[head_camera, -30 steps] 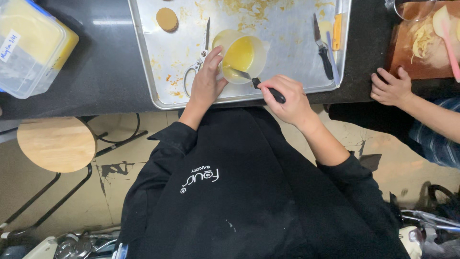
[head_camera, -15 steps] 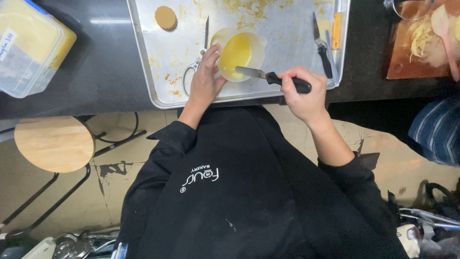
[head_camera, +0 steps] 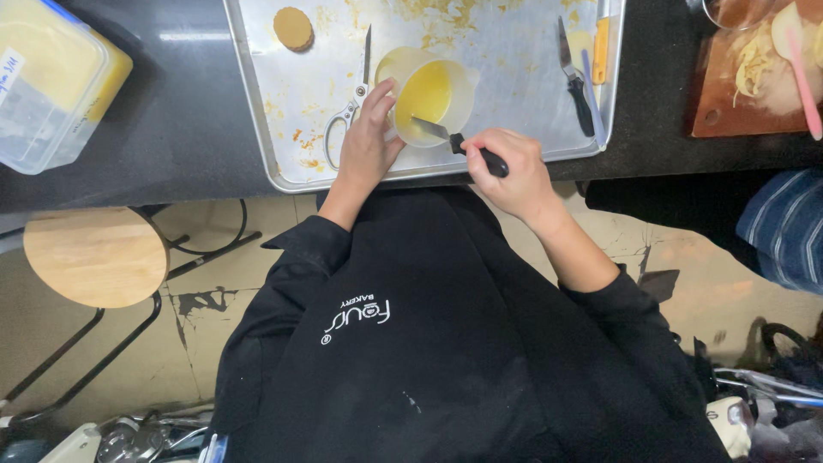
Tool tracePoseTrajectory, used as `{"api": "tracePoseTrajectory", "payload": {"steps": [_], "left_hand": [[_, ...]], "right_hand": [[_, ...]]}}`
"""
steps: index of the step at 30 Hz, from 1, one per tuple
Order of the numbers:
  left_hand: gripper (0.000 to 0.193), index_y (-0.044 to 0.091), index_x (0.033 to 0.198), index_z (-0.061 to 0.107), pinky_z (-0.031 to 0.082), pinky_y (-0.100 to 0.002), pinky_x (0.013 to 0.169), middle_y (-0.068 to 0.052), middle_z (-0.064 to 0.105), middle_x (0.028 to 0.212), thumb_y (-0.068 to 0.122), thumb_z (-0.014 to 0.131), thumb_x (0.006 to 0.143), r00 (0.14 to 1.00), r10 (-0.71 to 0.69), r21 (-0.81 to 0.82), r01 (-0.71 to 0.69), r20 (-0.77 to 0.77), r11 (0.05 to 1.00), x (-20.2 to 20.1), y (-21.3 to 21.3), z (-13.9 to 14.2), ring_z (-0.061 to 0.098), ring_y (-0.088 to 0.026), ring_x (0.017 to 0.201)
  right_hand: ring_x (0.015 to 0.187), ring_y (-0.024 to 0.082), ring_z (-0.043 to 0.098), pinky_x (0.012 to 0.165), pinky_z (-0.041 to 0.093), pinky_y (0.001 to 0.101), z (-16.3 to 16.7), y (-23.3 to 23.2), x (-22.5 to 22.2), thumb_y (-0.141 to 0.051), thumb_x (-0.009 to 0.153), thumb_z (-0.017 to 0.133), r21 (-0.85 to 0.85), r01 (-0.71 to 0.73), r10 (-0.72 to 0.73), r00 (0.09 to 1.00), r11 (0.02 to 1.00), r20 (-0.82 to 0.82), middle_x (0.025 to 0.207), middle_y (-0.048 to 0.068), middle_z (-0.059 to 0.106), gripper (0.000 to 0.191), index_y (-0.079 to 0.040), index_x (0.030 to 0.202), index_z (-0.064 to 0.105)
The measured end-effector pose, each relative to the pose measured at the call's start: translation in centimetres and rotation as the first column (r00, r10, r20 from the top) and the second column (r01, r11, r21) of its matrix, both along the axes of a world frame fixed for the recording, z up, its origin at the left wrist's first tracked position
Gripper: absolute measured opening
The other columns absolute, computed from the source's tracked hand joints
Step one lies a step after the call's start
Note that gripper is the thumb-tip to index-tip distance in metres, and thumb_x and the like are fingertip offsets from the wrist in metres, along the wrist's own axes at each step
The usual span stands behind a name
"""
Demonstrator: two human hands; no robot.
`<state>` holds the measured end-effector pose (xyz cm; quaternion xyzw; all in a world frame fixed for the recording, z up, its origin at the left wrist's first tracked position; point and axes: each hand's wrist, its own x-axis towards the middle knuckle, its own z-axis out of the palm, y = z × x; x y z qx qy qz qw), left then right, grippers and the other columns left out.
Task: The person carries a measuring cup filled with a yellow liquid to a work table, then stirs the liquid with a small spatula while holding the cup steady on a baking tray. After stirring, the person carries the cup to the sink and rinses it under running water.
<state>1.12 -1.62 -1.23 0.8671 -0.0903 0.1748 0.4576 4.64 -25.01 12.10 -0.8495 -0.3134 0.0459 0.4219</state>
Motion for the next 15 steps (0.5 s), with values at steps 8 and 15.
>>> {"api": "tracePoseTrajectory", "payload": {"steps": [8, 15], "left_hand": [[0.078, 0.012, 0.140, 0.034, 0.060, -0.036, 0.079, -0.014, 0.046, 0.154, -0.001, 0.082, 0.079, 1.000, -0.006, 0.001, 0.006, -0.010, 1.000, -0.2, 0.0, 0.1, 0.068, -0.037, 0.109], [0.078, 0.012, 0.140, 0.034, 0.059, -0.037, 0.080, -0.014, 0.047, 0.154, 0.001, 0.084, 0.081, 1.000, 0.022, 0.004, -0.022, -0.009, 1.000, 0.0, -0.1, 0.2, 0.067, -0.035, 0.107]], "right_hand": [[0.075, 0.019, 0.069, 0.069, 0.052, 0.0296, 1.7, -2.8, 0.8, -0.011, 0.101, 0.064, 0.007, 0.137, -0.134, 0.974, 0.991, -0.181, 0.081, 0.009, 0.069, 0.013, 0.000, 0.097, 0.071], [0.072, 0.015, 0.067, 0.067, 0.051, 0.0279, -1.8, -1.2, 0.3, -0.011, 0.103, 0.064, 0.103, 0.226, -0.210, 0.966, 0.969, -0.148, 0.081, 0.008, 0.069, 0.014, 0.000, 0.099, 0.072]]}}
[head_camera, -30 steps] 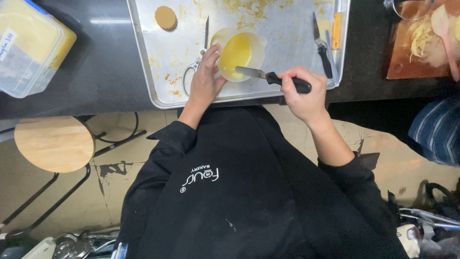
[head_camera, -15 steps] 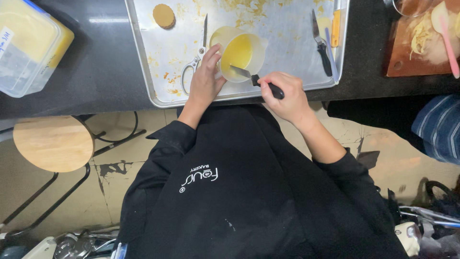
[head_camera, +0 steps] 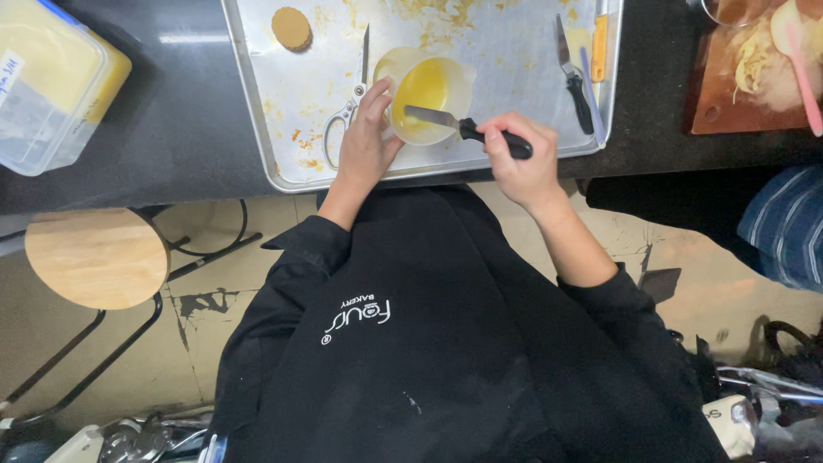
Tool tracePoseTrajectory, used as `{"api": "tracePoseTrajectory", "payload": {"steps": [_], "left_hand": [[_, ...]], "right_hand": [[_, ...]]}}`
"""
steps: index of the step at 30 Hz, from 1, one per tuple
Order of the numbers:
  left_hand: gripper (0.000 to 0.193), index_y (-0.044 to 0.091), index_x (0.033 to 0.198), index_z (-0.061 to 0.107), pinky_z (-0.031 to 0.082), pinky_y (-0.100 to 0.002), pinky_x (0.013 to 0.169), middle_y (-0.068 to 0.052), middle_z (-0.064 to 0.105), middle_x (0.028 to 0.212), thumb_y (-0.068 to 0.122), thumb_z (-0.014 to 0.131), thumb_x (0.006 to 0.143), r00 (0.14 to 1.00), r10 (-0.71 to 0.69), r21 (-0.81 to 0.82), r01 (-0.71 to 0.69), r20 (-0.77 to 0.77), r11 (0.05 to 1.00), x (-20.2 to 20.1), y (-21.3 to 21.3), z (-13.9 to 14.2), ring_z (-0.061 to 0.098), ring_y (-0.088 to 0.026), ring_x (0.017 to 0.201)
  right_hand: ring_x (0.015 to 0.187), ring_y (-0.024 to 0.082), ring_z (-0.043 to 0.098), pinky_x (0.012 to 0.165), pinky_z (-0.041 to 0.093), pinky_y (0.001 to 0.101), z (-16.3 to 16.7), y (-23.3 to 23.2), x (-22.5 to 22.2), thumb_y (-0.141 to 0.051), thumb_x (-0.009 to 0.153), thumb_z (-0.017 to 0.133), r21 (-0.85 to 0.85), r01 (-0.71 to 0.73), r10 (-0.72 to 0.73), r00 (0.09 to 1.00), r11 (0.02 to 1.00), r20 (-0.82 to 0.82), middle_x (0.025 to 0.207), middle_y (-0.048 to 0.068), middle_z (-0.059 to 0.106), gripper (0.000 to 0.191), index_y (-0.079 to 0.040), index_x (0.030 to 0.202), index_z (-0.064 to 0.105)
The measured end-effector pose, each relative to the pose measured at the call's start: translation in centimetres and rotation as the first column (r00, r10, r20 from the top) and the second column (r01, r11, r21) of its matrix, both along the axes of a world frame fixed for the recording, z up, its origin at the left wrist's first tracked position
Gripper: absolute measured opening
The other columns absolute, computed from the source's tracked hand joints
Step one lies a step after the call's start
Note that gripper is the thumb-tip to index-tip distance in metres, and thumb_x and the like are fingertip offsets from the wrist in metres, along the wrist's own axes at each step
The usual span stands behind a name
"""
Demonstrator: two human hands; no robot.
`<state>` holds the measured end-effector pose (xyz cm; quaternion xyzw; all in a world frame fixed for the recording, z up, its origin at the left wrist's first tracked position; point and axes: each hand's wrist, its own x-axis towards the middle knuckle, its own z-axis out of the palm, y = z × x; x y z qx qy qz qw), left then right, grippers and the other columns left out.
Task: The person carries a measuring cup filled with a yellow liquid to a work table, then stirs the liquid with a small spatula while holding the cup steady on a baking tray. After stirring, the person carries the cup to the sink and rinses it under running water.
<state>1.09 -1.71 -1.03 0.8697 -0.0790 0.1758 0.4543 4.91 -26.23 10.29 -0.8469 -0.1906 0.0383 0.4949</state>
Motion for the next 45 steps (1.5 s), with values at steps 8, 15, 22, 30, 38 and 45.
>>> {"api": "tracePoseTrajectory", "payload": {"steps": [8, 15, 22, 30, 38, 45], "left_hand": [[0.080, 0.013, 0.141, 0.034, 0.061, -0.035, 0.082, -0.016, 0.047, 0.153, 0.000, 0.085, 0.081, 1.000, -0.010, -0.034, 0.011, 0.026, 0.999, -0.2, -0.1, 0.1, 0.065, -0.038, 0.120], [0.079, 0.013, 0.142, 0.034, 0.061, -0.035, 0.082, -0.015, 0.047, 0.153, 0.001, 0.085, 0.082, 0.999, -0.010, -0.026, 0.011, 0.032, 1.000, -0.2, 0.1, 0.1, 0.065, -0.037, 0.121], [0.081, 0.013, 0.141, 0.033, 0.060, -0.036, 0.081, -0.014, 0.047, 0.153, 0.002, 0.085, 0.080, 0.998, 0.015, 0.005, -0.016, 0.054, 1.000, -0.1, 0.0, 0.1, 0.067, -0.037, 0.115], [0.079, 0.012, 0.140, 0.034, 0.060, -0.036, 0.078, -0.015, 0.048, 0.152, 0.000, 0.084, 0.081, 1.000, -0.007, -0.014, 0.007, 0.022, 1.000, 0.0, 0.0, 0.2, 0.069, -0.035, 0.105], [0.080, 0.012, 0.141, 0.033, 0.060, -0.037, 0.078, -0.014, 0.046, 0.153, 0.000, 0.084, 0.080, 0.999, -0.020, -0.004, 0.020, 0.040, 1.000, -0.2, 0.1, 0.4, 0.068, -0.037, 0.107], [0.080, 0.012, 0.141, 0.033, 0.059, -0.037, 0.078, -0.014, 0.047, 0.153, 0.000, 0.083, 0.079, 1.000, -0.003, -0.013, 0.004, 0.027, 1.000, 0.1, 0.1, 0.1, 0.069, -0.036, 0.107]], "right_hand": [[0.076, 0.026, 0.067, 0.071, 0.051, 0.0333, -1.6, 1.3, -1.2, -0.008, 0.100, 0.064, -0.031, -0.107, 0.110, 0.986, 0.994, 0.122, 0.084, 0.013, 0.068, 0.010, 0.000, 0.096, 0.070], [0.077, 0.024, 0.067, 0.071, 0.050, 0.0327, 0.8, -0.8, -0.9, -0.010, 0.100, 0.065, -0.079, -0.158, 0.164, 0.983, 0.984, 0.079, 0.085, 0.013, 0.068, 0.012, 0.000, 0.098, 0.071], [0.074, 0.015, 0.068, 0.068, 0.051, 0.0294, 1.2, -1.8, 0.1, -0.012, 0.103, 0.062, 0.026, 0.037, -0.037, 0.999, 0.999, 0.000, 0.082, 0.009, 0.069, 0.016, 0.000, 0.099, 0.072], [0.080, 0.029, 0.068, 0.074, 0.052, 0.0357, -0.4, 0.3, 0.2, -0.007, 0.099, 0.065, -0.078, -0.119, 0.129, 0.982, 0.990, 0.139, 0.086, 0.014, 0.069, 0.010, 0.001, 0.095, 0.071], [0.083, 0.029, 0.069, 0.076, 0.053, 0.0358, 1.6, -0.3, 0.5, -0.006, 0.099, 0.065, -0.100, -0.234, 0.247, 0.958, 0.967, 0.145, 0.090, 0.013, 0.070, 0.009, 0.001, 0.094, 0.068], [0.077, 0.026, 0.067, 0.073, 0.050, 0.0337, 3.6, -1.7, 1.1, -0.009, 0.100, 0.065, -0.098, -0.143, 0.151, 0.986, 0.985, 0.076, 0.082, 0.012, 0.067, 0.012, 0.001, 0.095, 0.071]]}}
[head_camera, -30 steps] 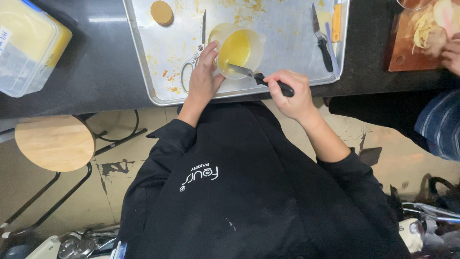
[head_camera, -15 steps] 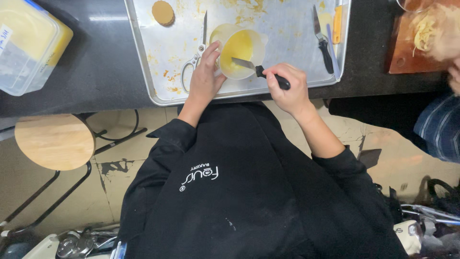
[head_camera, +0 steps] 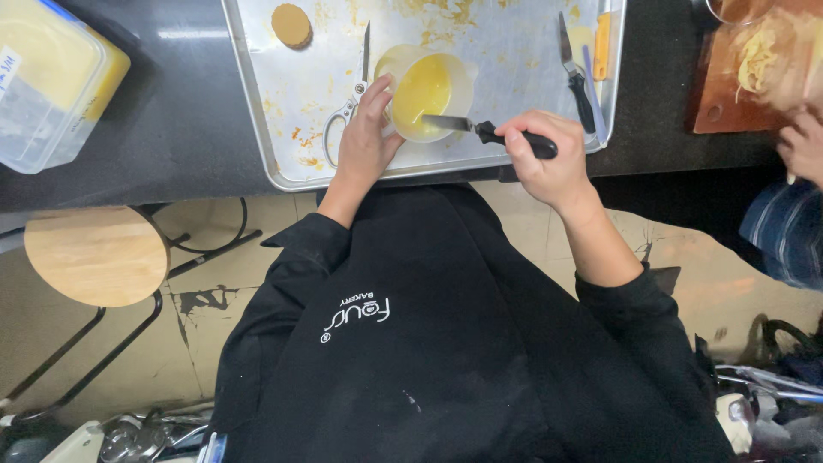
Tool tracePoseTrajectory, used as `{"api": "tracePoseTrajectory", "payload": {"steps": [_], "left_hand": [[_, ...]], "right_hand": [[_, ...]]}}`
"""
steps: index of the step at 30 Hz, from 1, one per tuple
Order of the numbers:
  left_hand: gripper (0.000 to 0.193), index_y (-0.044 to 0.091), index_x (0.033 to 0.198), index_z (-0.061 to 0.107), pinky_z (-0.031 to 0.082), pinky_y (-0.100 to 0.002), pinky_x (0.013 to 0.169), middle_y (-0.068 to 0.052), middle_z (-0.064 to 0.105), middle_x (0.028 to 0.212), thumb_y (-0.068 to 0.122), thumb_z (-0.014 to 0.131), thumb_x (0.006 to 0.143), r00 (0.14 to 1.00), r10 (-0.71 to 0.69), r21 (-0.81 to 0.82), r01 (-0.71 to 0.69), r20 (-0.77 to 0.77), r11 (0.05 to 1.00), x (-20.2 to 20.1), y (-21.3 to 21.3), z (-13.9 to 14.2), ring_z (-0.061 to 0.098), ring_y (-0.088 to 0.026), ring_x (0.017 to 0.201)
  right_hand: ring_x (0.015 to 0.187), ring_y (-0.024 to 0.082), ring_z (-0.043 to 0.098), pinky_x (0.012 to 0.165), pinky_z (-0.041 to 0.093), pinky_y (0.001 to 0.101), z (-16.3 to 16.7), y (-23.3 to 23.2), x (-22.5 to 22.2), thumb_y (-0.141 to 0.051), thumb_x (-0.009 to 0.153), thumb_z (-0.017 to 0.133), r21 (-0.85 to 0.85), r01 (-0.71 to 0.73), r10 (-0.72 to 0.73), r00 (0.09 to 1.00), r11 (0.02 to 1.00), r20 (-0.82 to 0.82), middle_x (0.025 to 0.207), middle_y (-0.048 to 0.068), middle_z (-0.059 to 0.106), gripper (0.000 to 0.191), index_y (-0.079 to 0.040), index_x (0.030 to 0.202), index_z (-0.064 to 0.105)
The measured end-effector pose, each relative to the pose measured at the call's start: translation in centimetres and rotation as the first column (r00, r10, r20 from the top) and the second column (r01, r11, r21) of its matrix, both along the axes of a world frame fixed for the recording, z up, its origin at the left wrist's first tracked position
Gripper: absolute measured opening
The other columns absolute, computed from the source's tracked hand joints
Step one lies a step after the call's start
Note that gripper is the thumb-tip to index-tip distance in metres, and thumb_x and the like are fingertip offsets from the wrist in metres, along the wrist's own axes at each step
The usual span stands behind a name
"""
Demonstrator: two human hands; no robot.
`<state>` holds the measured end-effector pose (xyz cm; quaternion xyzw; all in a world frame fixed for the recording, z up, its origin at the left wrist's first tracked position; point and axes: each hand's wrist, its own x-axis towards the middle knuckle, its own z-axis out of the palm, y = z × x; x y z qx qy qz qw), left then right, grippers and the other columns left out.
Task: The person carries a measuring cup filled with a yellow liquid to a work table, then stirs the liquid with a small spatula while holding the cup steady on a baking tray. After stirring, the person carries the cup to the sink and rinses it under running water.
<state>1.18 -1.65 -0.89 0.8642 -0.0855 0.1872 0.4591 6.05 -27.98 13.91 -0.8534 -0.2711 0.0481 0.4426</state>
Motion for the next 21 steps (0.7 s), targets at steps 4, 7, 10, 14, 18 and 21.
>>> {"api": "tracePoseTrajectory", "payload": {"steps": [4, 7, 10, 14, 18, 21], "left_hand": [[0.081, 0.012, 0.141, 0.033, 0.060, -0.038, 0.082, -0.013, 0.047, 0.152, 0.002, 0.083, 0.079, 0.997, 0.021, 0.038, -0.024, 0.074, 0.999, 0.1, -0.1, 0.0, 0.066, -0.040, 0.115], [0.079, 0.012, 0.139, 0.034, 0.058, -0.041, 0.079, -0.014, 0.048, 0.153, 0.001, 0.083, 0.078, 1.000, -0.004, 0.057, 0.003, 0.018, 0.998, 0.1, -0.1, 0.1, 0.068, -0.037, 0.105], [0.078, 0.011, 0.138, 0.035, 0.057, -0.041, 0.077, -0.016, 0.047, 0.152, 0.001, 0.084, 0.078, 1.000, -0.019, 0.059, 0.019, 0.005, 0.998, 0.0, 0.0, 0.1, 0.067, -0.037, 0.100], [0.078, 0.011, 0.139, 0.034, 0.058, -0.039, 0.078, -0.015, 0.047, 0.153, 0.000, 0.083, 0.078, 1.000, -0.023, 0.036, 0.022, 0.011, 0.999, 0.0, 0.0, 0.1, 0.068, -0.037, 0.102], [0.079, 0.011, 0.140, 0.034, 0.059, -0.037, 0.078, -0.015, 0.046, 0.154, 0.000, 0.083, 0.079, 1.000, -0.025, 0.018, 0.025, 0.004, 1.000, -0.1, 0.0, 0.0, 0.069, -0.037, 0.105], [0.079, 0.011, 0.140, 0.035, 0.059, -0.038, 0.079, -0.015, 0.046, 0.154, -0.001, 0.083, 0.078, 1.000, -0.023, 0.028, 0.023, 0.001, 0.999, -0.1, 0.1, 0.0, 0.069, -0.036, 0.105]], "right_hand": [[0.082, 0.028, 0.066, 0.077, 0.051, 0.0352, -0.4, 0.2, 1.0, -0.007, 0.102, 0.065, 0.006, -0.019, 0.019, 0.995, 1.000, 0.096, 0.086, 0.013, 0.067, 0.010, 0.001, 0.097, 0.069], [0.085, 0.030, 0.066, 0.078, 0.052, 0.0368, -1.3, 0.9, 1.6, -0.004, 0.100, 0.065, -0.018, -0.068, 0.070, 0.984, 0.998, 0.165, 0.090, 0.013, 0.068, 0.006, 0.001, 0.097, 0.068], [0.085, 0.032, 0.065, 0.077, 0.051, 0.0384, -2.2, 1.6, 1.7, -0.001, 0.098, 0.066, -0.072, -0.114, 0.126, 0.970, 0.991, 0.210, 0.091, 0.013, 0.066, 0.002, 0.001, 0.098, 0.068], [0.084, 0.032, 0.064, 0.075, 0.051, 0.0385, -2.8, 1.8, 1.2, -0.001, 0.097, 0.068, -0.099, -0.161, 0.177, 0.967, 0.982, 0.183, 0.088, 0.013, 0.065, 0.002, 0.000, 0.097, 0.068], [0.082, 0.030, 0.063, 0.074, 0.050, 0.0374, -2.8, 1.5, 0.8, -0.002, 0.097, 0.068, -0.074, -0.197, 0.204, 0.974, 0.978, 0.094, 0.086, 0.013, 0.065, 0.003, 0.000, 0.095, 0.068], [0.082, 0.030, 0.064, 0.075, 0.050, 0.0371, -2.5, 1.2, 0.5, -0.002, 0.096, 0.066, -0.049, -0.232, 0.235, 0.970, 0.971, 0.064, 0.087, 0.013, 0.066, 0.004, 0.000, 0.096, 0.069]]}}
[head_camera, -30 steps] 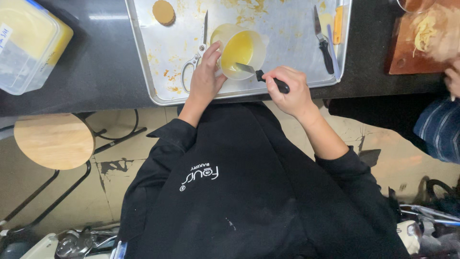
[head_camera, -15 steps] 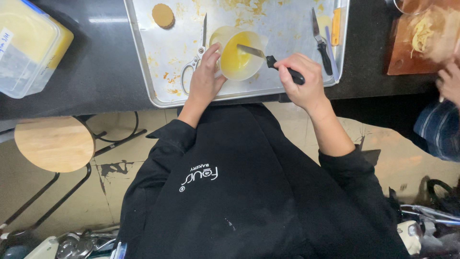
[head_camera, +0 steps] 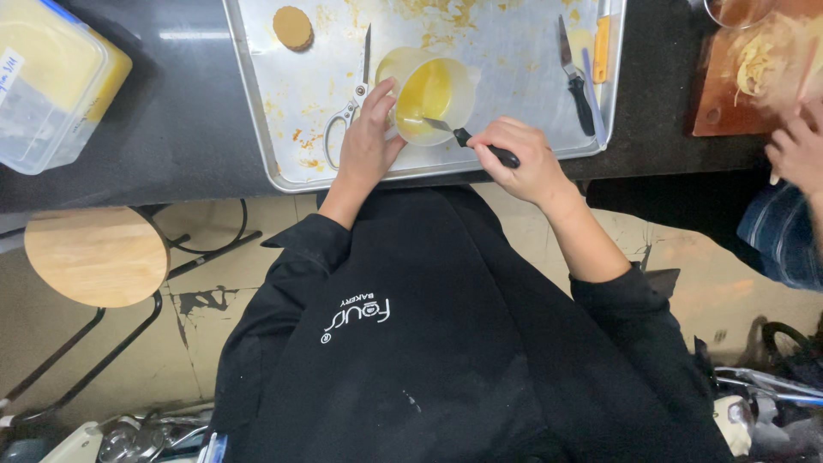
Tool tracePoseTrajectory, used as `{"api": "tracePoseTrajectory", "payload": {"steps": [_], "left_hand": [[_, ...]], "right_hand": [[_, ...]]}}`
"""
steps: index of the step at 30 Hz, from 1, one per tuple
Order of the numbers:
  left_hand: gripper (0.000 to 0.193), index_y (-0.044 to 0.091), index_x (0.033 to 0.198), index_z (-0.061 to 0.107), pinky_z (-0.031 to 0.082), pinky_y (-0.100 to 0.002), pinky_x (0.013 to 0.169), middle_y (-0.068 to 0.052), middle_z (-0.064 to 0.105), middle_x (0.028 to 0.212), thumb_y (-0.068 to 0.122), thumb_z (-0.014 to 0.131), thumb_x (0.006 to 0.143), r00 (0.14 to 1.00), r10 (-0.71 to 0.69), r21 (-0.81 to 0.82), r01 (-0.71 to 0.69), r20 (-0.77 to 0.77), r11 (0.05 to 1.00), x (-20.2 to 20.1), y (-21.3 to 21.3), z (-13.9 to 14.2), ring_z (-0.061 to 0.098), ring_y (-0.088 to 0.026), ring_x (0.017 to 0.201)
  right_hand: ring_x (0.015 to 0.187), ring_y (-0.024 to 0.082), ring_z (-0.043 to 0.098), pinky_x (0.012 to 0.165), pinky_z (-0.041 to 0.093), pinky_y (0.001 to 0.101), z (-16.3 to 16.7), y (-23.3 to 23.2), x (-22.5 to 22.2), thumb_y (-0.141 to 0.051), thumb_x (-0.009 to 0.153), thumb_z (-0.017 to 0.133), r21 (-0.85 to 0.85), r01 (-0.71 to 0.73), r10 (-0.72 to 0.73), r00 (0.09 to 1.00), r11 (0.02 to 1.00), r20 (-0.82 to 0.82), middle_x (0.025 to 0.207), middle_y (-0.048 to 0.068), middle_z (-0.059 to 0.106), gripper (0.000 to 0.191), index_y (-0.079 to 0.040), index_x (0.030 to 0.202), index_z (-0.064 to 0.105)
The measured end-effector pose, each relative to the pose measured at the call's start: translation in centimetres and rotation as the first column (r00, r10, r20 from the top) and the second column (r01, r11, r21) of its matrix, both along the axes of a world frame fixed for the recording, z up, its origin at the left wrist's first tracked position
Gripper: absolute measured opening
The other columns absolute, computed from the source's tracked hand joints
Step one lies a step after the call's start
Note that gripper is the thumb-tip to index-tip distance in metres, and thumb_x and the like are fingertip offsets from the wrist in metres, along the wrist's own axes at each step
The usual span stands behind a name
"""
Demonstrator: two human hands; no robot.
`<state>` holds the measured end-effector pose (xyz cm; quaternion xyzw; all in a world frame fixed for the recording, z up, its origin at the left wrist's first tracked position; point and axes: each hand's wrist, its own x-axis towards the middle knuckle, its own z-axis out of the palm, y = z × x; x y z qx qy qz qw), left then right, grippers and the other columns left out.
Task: The person carries a measuring cup filled with a yellow liquid to a work table, then stirs the liquid with a small spatula while holding the cup steady on a baking tray. After stirring, the person carries the cup to the sink and rinses it under running water.
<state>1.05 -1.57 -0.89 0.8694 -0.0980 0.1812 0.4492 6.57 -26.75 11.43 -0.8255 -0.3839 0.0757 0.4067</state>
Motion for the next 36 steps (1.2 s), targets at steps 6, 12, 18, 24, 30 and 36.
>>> {"api": "tracePoseTrajectory", "payload": {"steps": [6, 12, 18, 24, 30, 36], "left_hand": [[0.080, 0.011, 0.140, 0.035, 0.060, -0.037, 0.078, -0.015, 0.046, 0.154, -0.001, 0.083, 0.077, 1.000, 0.003, 0.001, -0.003, 0.018, 1.000, 0.0, 0.0, 0.1, 0.068, -0.037, 0.107], [0.082, 0.012, 0.141, 0.034, 0.059, -0.036, 0.077, -0.014, 0.047, 0.153, -0.001, 0.084, 0.077, 1.000, 0.009, 0.003, -0.009, 0.006, 1.000, 0.1, 0.0, 0.1, 0.069, -0.035, 0.102], [0.083, 0.012, 0.142, 0.034, 0.059, -0.036, 0.077, -0.014, 0.047, 0.153, 0.001, 0.085, 0.077, 1.000, 0.009, 0.005, -0.009, -0.017, 1.000, 0.1, -0.1, 0.2, 0.069, -0.033, 0.098], [0.082, 0.012, 0.142, 0.033, 0.060, -0.036, 0.079, -0.014, 0.046, 0.153, 0.003, 0.086, 0.080, 0.999, 0.029, 0.020, -0.030, 0.034, 0.999, 0.2, -0.1, 0.2, 0.068, -0.035, 0.110], [0.081, 0.012, 0.141, 0.034, 0.059, -0.035, 0.077, -0.013, 0.047, 0.153, 0.004, 0.086, 0.080, 0.999, 0.028, 0.010, -0.028, 0.019, 1.000, 0.2, -0.1, 0.1, 0.069, -0.032, 0.101], [0.082, 0.012, 0.142, 0.034, 0.058, -0.035, 0.074, -0.013, 0.047, 0.154, 0.003, 0.086, 0.079, 1.000, 0.027, -0.007, -0.027, 0.001, 1.000, 0.2, 0.0, 0.1, 0.068, -0.030, 0.093]], "right_hand": [[0.081, 0.028, 0.064, 0.075, 0.050, 0.0363, 0.8, -0.6, -0.2, -0.003, 0.096, 0.065, 0.022, -0.026, 0.027, 0.999, 0.999, -0.037, 0.086, 0.011, 0.066, 0.005, 0.000, 0.096, 0.069], [0.080, 0.027, 0.062, 0.075, 0.048, 0.0358, 0.9, -1.3, 0.4, -0.003, 0.099, 0.064, 0.094, 0.133, -0.133, 0.991, 0.987, -0.015, 0.085, 0.012, 0.065, 0.007, 0.001, 0.098, 0.069], [0.082, 0.030, 0.063, 0.076, 0.050, 0.0369, -0.9, 1.1, 0.2, -0.002, 0.099, 0.064, 0.101, 0.121, -0.121, 0.993, 0.988, -0.003, 0.087, 0.013, 0.066, 0.005, 0.000, 0.099, 0.068], [0.082, 0.029, 0.064, 0.073, 0.051, 0.0362, -0.9, 1.0, -0.6, -0.003, 0.097, 0.064, 0.069, 0.082, -0.081, 0.997, 0.994, -0.016, 0.088, 0.013, 0.067, 0.005, 0.000, 0.098, 0.068], [0.079, 0.029, 0.063, 0.072, 0.050, 0.0363, 0.5, -0.3, -0.7, -0.005, 0.097, 0.064, 0.046, 0.069, -0.067, 0.997, 0.997, -0.039, 0.085, 0.013, 0.065, 0.007, 0.001, 0.097, 0.068], [0.076, 0.028, 0.063, 0.072, 0.049, 0.0368, 0.8, -0.6, -0.4, -0.005, 0.098, 0.064, 0.066, 0.197, -0.196, 0.980, 0.978, -0.020, 0.079, 0.012, 0.063, 0.007, 0.000, 0.097, 0.070]]}}
